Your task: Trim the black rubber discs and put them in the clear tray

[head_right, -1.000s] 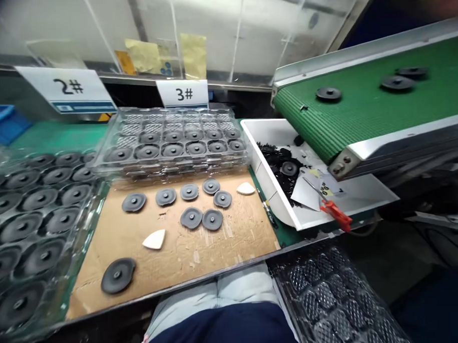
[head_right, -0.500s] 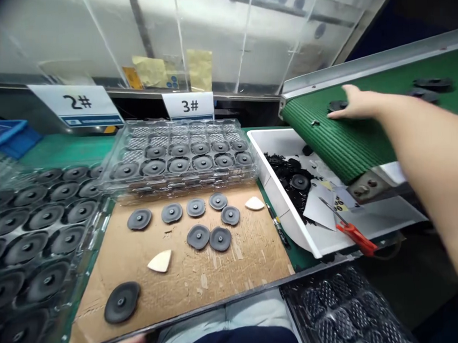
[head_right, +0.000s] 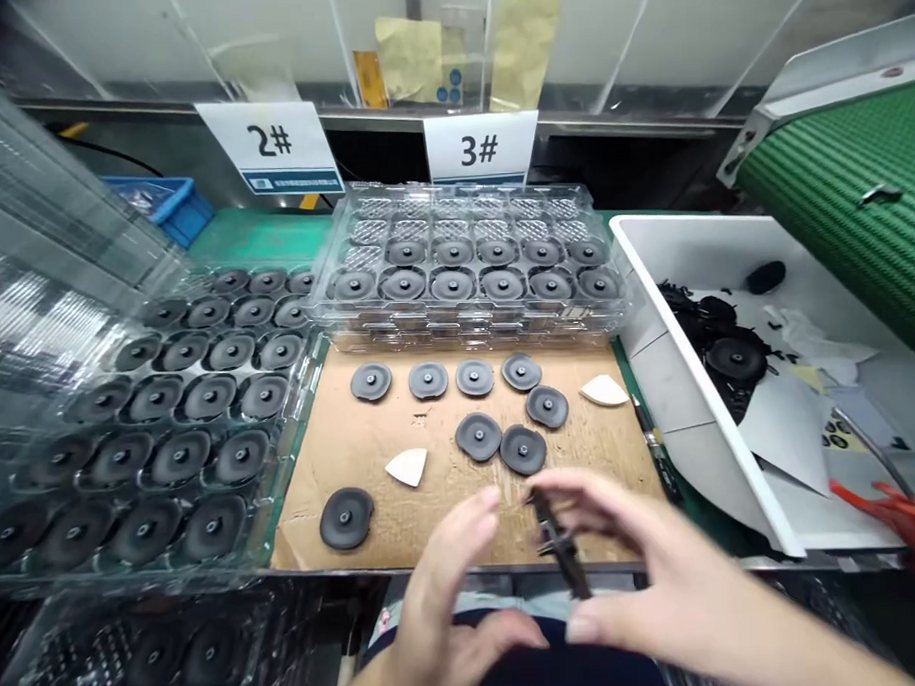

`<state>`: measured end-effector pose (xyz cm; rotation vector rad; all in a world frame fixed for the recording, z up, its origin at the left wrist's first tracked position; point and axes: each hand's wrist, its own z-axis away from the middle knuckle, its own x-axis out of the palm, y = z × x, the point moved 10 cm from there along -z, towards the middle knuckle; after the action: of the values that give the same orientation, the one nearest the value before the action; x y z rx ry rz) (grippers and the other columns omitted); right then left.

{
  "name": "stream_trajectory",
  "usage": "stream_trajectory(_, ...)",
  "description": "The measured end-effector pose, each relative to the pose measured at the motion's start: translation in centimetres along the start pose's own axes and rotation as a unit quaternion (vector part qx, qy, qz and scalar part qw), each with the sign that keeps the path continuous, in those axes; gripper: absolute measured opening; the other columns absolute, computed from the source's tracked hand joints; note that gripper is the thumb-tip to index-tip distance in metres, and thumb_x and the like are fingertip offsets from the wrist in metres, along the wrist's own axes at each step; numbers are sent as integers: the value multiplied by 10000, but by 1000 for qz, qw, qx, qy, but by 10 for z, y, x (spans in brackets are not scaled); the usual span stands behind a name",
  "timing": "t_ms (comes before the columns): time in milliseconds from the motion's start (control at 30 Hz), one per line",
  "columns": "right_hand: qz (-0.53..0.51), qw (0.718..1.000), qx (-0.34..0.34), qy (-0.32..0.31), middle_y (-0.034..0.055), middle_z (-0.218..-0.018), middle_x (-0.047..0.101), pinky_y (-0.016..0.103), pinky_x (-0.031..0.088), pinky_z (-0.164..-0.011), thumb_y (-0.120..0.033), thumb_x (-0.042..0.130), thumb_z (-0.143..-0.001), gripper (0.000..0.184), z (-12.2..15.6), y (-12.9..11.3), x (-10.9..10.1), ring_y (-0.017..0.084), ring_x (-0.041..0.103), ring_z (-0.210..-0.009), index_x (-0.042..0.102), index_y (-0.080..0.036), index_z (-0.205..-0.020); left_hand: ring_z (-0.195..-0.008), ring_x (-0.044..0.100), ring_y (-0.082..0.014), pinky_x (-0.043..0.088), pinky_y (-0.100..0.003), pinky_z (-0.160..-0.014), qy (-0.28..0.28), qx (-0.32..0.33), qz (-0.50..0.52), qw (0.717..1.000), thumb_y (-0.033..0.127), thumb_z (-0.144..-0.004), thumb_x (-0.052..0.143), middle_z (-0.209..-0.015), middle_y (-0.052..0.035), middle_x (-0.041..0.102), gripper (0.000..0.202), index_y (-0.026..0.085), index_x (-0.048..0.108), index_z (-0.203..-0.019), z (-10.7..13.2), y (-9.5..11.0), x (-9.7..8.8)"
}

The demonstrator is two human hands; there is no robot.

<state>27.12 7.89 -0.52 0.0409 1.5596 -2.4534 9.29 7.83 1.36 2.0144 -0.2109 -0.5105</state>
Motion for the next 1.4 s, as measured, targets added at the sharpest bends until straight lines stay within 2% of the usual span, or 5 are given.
stream_trajectory(133, -150, 983, 52, -96, 135, -1124, 617, 402, 494, -878, -735, 652, -553, 828, -11, 48, 113, 284, 612, -1028, 524, -220, -1189, -1223, 486, -288, 410, -466, -1009, -51, 12, -16, 999, 242, -723, 704, -1311, -129, 547, 803, 308, 284, -1404, 13, -6, 7)
stream_trajectory(333, -19, 989, -28, -146, 79, -899, 641, 322, 533, -712, -704, 467, -760, 698, -28, 33, 149, 185, 641, -721, 493, -189, -1231, -1149, 557, -260, 439, -400, -996, 59, -201, 65, 976, 204, -664, 755, -1241, -69, 608, 656, 347, 505, -1253, 62, -54, -41)
stream_trajectory(633, 293, 940, -176, 18, 158, -1174, 493, 393, 472, -838, -167, 444, -867, 313, -108, 18, 175, 254, 568, -984, 565, -153, -1155, -1113, 587, -271, 455, -407, -970, 326, -388, 520, 688, 422, -701, 697, -1236, -73, 615, 485, 284, 583, -1151, 105, -97, -76)
stream_trajectory(900, 278, 936, -214, 38, 52, -771, 628, 285, 475, -673, -215, 491, -880, 218, -50, 32, 134, 174, 588, -729, 660, -186, -1015, -1146, 560, -281, 449, -356, -973, 270, -402, 527, 699, 384, -688, 713, -1211, -88, 630, 480, 232, 614, -1132, 85, -87, -53)
stream_trajectory(1400, 174, 906, -375, 85, 80, -839, 658, 270, 488, -679, -109, 448, -876, 236, 24, -98, 99, 154, 588, -725, 613, -76, -1042, -882, 657, -177, 527, -203, -735, 175, -428, 453, 762, 294, -650, 770, -895, -24, 702, 382, 209, 670, -1009, 43, -48, 11)
